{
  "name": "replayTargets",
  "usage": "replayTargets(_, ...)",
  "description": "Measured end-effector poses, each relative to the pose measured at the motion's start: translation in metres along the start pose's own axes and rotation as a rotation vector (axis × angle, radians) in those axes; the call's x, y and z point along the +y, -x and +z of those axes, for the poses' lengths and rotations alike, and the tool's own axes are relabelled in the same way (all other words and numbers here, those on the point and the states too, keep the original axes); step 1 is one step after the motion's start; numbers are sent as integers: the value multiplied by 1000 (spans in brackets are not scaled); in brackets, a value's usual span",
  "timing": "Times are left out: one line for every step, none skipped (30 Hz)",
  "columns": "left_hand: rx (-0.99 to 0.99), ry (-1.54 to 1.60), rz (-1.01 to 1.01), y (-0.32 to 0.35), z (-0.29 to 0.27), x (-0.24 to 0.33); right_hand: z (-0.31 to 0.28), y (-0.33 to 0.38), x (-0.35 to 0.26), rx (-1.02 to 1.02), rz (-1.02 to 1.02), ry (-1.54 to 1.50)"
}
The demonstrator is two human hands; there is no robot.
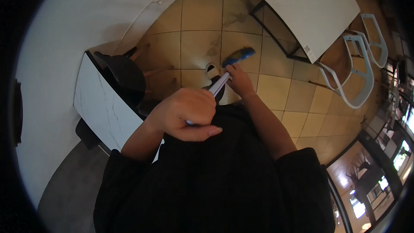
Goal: The recorder tidies pillows on a bench and then uses a squeegee mop to clean the tiled floor of a coffee shop.
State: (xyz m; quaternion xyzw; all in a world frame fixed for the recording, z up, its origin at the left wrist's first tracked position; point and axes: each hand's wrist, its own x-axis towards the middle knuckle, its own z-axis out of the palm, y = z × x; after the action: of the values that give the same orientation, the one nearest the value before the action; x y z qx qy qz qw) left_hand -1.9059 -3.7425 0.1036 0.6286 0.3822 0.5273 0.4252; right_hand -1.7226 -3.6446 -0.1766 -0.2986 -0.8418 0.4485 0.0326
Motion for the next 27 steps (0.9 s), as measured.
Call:
replayTargets(46,26,-52,4,-5,-13,-7,4,11,-4,-16,26)
replayTargets(97,51,-105,7,-9,-25,-11,6,23,22,23,72)
replayTargets(151,60,-139,8,-12,-32,-17,7,27,52,67,115)
replayTargets(167,62,-125,10,-17,-31,-26,7,24,45,58,133)
replayTargets(203,65,-181,12,-21,-30,-34,5,21,77,65,154)
replayTargets(238,68,-237,15,-26,-29,-40,1,18,109,71,172)
replayTargets(256,86,-196,11,-31,-13,-47,-2,5,148,80,140)
replayTargets(274,83,-190,9,-37,1,-51,-7,-8,137,67,149)
replayTargets(246,73,-74,9,-40,16,-53,-13,-21,156,23,91)
replayTargets(212,54,50,4,-48,28,-58,-29,-36,182,-27,34)
replayTargets(183,15,117,1,-55,37,-60,-45,-53,180,-42,41)
replayTargets(153,-28,181,-1,-61,47,-58,-63,-73,171,-56,-52)
replayTargets(155,-29,187,-3,-64,54,-55,-75,-89,166,-56,-144)
replayTargets(88,-57,189,-3,-67,62,-54,-91,-100,104,-88,-120)
replayTargets(19,-82,187,-4,-68,67,-51,-112,-109,42,-116,-101)
replayTargets(20,-82,176,-4,-68,69,-45,-134,-117,-5,-181,-119)
replayTargets(4,-150,149,-7,-70,68,-37,-154,-124,-11,-256,-161)
replayTargets(-12,-223,118,-12,-74,65,-32,-175,-135,-77,-270,-159)
replayTargets(3,-236,67,-16,-77,59,-23,-198,-140,-83,-344,-194)
replayTargets(-9,-241,59,-23,-85,50,-14,-220,-142,-75,-345,-207)
replayTargets(10,-332,-35,-28,-95,43,-2,-242,-143,-54,-413,-177)
replayTargets(33,-428,-130,-34,-106,36,10,-261,-146,-35,-485,-148)
replayTargets(93,-471,-177,-41,-119,27,21,-280,-145,-26,-493,-158)
replayTargets(82,-482,-179,-44,-133,13,30,-297,-143,-17,-486,-142)
replayTargets(128,-491,-236,-48,-147,-9,37,-318,-133,2,-474,-120)
replayTargets(169,-503,-290,-54,-163,-28,45,-338,-121,30,-477,-122)
replayTargets(151,-512,-287,-56,-174,-42,60,-347,-106,36,-398,-100)
